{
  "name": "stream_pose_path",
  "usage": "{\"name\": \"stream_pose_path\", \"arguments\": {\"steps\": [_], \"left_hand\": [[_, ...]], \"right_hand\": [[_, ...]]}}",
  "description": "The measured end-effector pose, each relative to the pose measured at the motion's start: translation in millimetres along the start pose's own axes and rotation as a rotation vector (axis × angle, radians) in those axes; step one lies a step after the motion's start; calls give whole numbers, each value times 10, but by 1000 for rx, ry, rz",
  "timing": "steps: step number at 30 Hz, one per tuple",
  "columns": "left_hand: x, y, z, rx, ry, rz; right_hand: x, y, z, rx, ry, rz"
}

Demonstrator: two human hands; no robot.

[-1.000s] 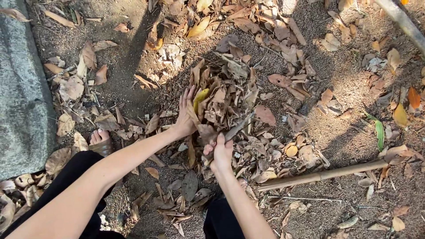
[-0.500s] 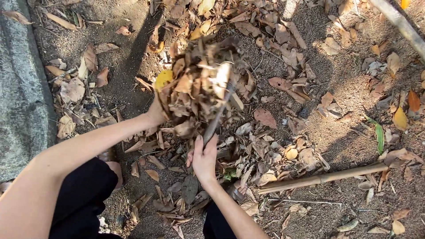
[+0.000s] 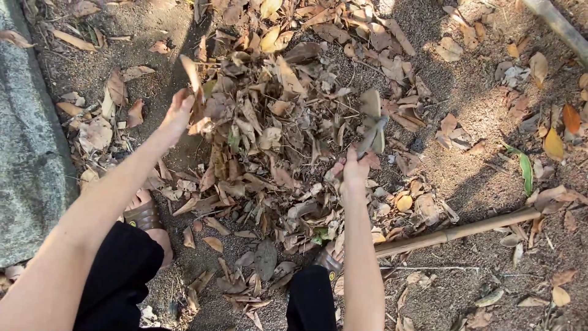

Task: The person gathers and cleans dry leaves from the ground using a small stick.

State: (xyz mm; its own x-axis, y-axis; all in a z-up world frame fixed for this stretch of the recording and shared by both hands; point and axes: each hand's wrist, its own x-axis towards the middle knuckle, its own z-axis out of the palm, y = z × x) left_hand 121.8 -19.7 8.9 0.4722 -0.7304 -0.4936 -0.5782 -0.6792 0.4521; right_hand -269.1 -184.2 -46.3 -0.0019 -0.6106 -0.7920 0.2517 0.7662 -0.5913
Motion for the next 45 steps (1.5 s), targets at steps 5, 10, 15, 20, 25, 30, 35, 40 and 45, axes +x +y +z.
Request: {"name": "stream_pose_path", "arguments": {"steps": [5,10,15,20,25,30,35,40,45], "left_hand": [[36,220,339,-674,95,-313],[-94,608,600,-744,122,-359],[-81,625,891,-882,184,-230],[-362,887,994,-944,174,-260],[-610,1271,942,-1000,151,-272],[-592,1432,737,-1100,207,-145],[-186,1356,174,-1218,291,1],[544,708,-247,-1443,202,-37],[429,762,-819,-1512,95,21]], "right_hand": [[-590,-55,473,-348,33,70],[-986,281,834,-261,-113,56],[-1531,453,983,-404,-354,60],[-1811,421,972,-527,-354,-19],[-1752,518,722,-536,-391,-111],[-1935,303,875,-531,-463,-193],[-1804,93,1522,-562,-530,-277],[-1580,-18,2149,-641,-545,-341],[-1594,-122,2360,-958,-411,-490]]}}
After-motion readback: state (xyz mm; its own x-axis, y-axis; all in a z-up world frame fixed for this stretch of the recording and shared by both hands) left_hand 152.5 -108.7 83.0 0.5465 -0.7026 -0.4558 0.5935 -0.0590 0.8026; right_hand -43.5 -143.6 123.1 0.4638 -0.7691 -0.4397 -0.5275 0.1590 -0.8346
